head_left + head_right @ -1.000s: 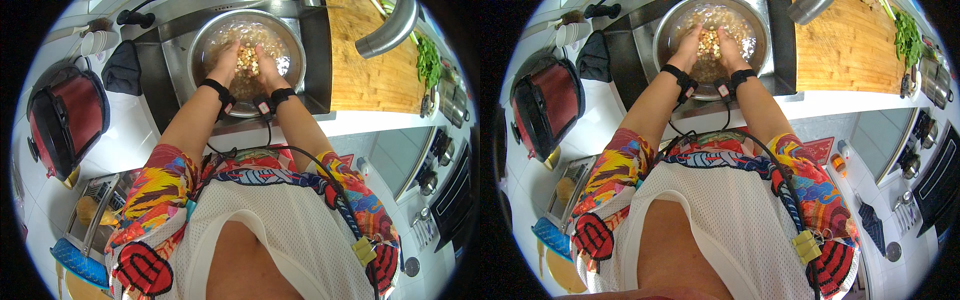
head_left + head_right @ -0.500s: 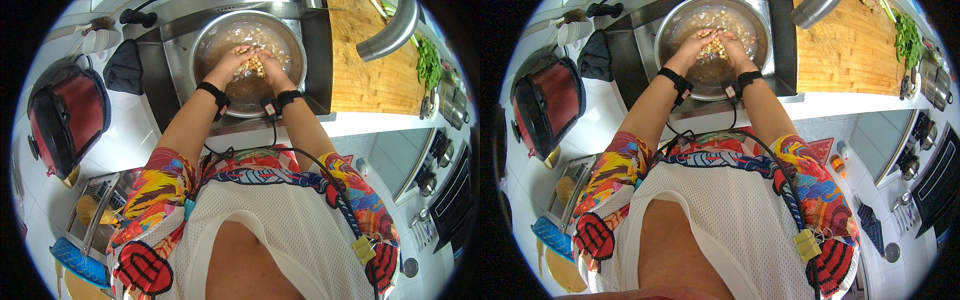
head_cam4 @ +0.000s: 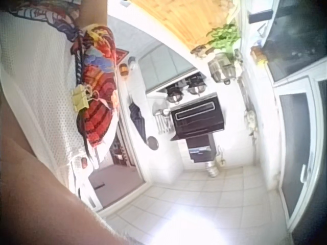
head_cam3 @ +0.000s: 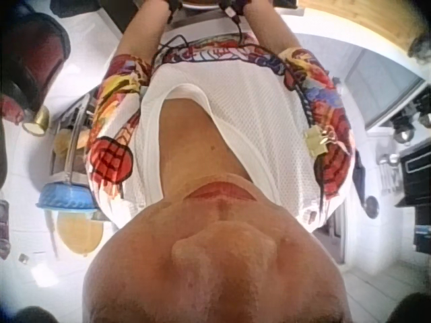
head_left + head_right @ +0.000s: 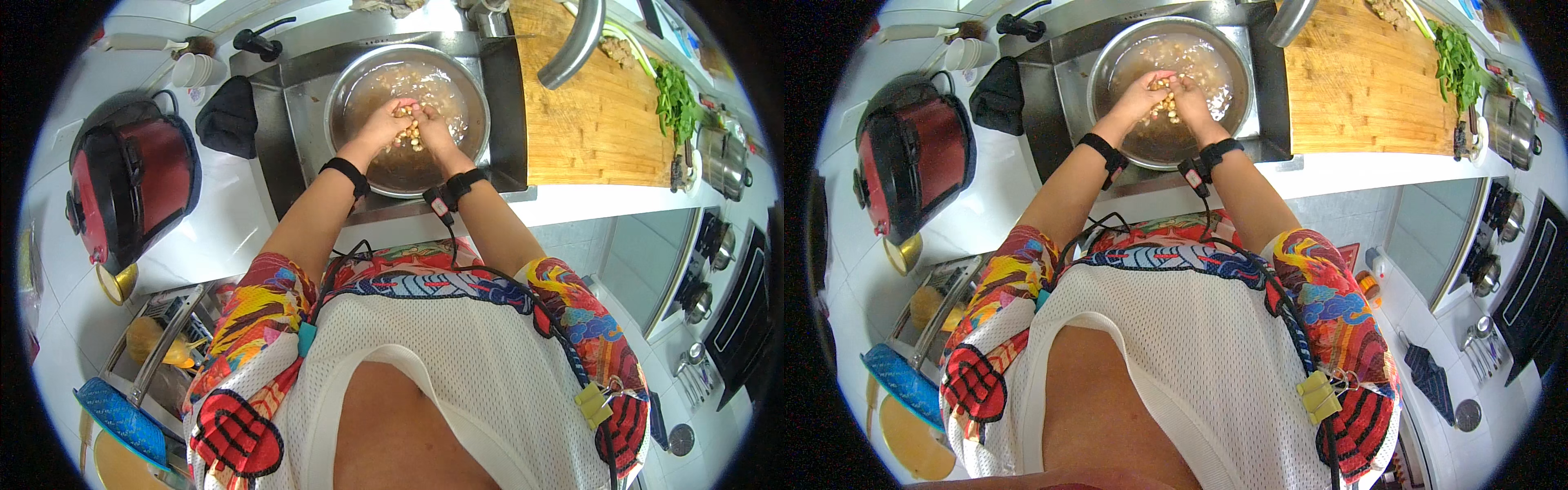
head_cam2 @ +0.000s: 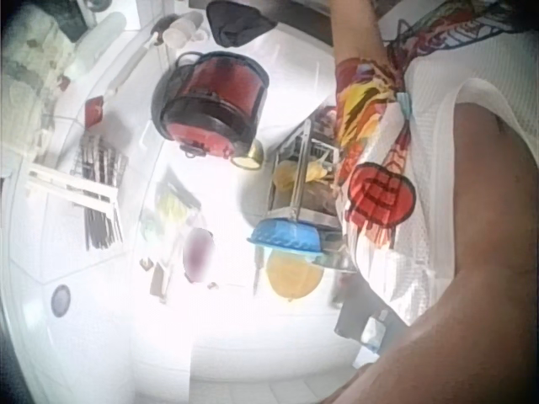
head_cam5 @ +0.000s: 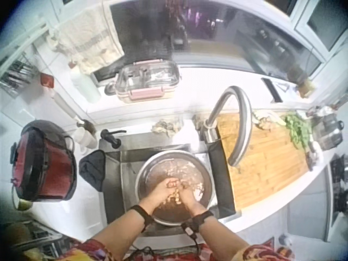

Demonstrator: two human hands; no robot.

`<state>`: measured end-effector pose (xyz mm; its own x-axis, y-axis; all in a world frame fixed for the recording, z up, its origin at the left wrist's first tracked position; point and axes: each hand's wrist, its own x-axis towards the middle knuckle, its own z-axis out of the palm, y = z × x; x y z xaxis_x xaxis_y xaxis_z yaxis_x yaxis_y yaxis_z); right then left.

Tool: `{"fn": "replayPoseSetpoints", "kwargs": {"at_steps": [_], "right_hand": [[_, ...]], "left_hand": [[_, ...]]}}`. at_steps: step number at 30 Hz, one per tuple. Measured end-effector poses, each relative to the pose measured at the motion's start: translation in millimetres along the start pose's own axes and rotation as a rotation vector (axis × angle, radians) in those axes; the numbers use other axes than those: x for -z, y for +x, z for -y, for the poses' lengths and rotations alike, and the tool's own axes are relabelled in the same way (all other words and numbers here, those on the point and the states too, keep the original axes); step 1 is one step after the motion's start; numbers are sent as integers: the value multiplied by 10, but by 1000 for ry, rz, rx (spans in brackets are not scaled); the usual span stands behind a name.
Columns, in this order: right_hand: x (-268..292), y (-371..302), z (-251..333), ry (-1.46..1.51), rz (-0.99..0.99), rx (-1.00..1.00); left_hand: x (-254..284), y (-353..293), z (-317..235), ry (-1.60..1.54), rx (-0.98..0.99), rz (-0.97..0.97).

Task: The person stands at a kitchen sink and repeatedly washes small legumes in a metal bowl filled with water. They rub the legumes between their hands, lift handfuls to inspect them, and return them to the bowl. The bowl is occasionally lifted and tilted to drain some water before being set back in the sink.

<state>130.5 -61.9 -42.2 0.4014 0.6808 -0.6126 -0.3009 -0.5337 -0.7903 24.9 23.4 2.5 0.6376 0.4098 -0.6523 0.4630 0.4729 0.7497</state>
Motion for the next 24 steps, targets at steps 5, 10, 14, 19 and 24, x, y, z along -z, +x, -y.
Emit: {"fn": "replayPoseSetpoints", "kwargs": {"at_steps": [5,10,14,19,24], "right_hand": [[54,-314,251,263,198,-120],[180,-477,471,-300,232,160],[195,-557,592,-260,241,141],[119,-649,653,-166,201,324],[149,-717,821,-93,199,261]], "left_hand": [[47,-215,-58,-360,59,-26],[127,-407,-115,-511,115,-16],[118,-511,-195,-571,74,19],[40,-618,-316,-552,32,51],[-19,-750,-449,-457,15,-5]]}}
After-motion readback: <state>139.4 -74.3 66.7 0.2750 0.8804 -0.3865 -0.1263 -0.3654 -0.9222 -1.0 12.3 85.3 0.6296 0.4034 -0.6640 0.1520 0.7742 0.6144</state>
